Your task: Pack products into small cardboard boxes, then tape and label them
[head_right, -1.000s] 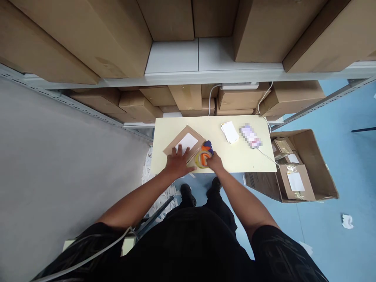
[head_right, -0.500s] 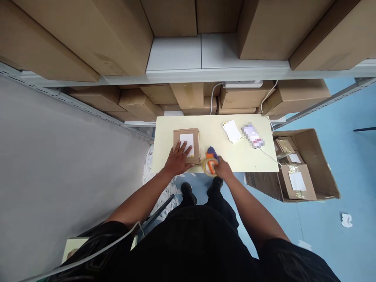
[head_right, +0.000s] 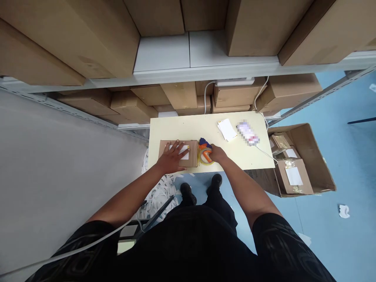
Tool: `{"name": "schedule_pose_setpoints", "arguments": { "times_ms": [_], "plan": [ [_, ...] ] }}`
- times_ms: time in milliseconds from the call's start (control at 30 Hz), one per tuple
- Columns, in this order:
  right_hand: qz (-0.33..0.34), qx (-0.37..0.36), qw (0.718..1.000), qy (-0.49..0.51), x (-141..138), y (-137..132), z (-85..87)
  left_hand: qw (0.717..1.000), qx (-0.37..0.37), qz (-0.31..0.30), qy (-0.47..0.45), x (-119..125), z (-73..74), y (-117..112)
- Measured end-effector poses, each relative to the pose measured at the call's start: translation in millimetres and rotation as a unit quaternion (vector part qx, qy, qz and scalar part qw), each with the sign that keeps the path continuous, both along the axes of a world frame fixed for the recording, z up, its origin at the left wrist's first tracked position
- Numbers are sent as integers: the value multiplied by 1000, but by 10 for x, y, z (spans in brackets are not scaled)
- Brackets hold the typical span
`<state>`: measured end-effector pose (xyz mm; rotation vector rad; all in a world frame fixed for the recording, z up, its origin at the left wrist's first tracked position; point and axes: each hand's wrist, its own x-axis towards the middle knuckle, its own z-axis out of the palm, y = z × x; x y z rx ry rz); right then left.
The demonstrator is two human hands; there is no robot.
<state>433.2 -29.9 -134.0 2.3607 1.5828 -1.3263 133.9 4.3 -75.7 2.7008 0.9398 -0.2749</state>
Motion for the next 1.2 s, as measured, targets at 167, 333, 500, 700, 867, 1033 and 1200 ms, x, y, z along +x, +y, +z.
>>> {"name": "schedule_pose_setpoints", "arguments": {
  "times_ms": [167,333,500,700,867,1033,1200],
  "plan": [
    [-19,8,1000,7,63,-1,78,998,13,58,-16,122,-103,67],
    [-34,-24,999,-11,7,-952,179,995,7,101,-14,234,-122,23],
    [115,-5,992,-45,-255,-1404,265,995,8,96,-13,230,-141,31],
    [222,14,972,-72,-230,-644,327,997,9,78,-17,165,-132,93],
    [314,36,945,-88,-246,-482,455,997,15,72,-23,137,-136,114],
    [380,84,919,-64,-665,-532,522,997,19,77,-22,145,-138,99],
    [268,81,960,-13,-531,-787,533,996,28,80,-20,128,-138,97]
  ]
}}
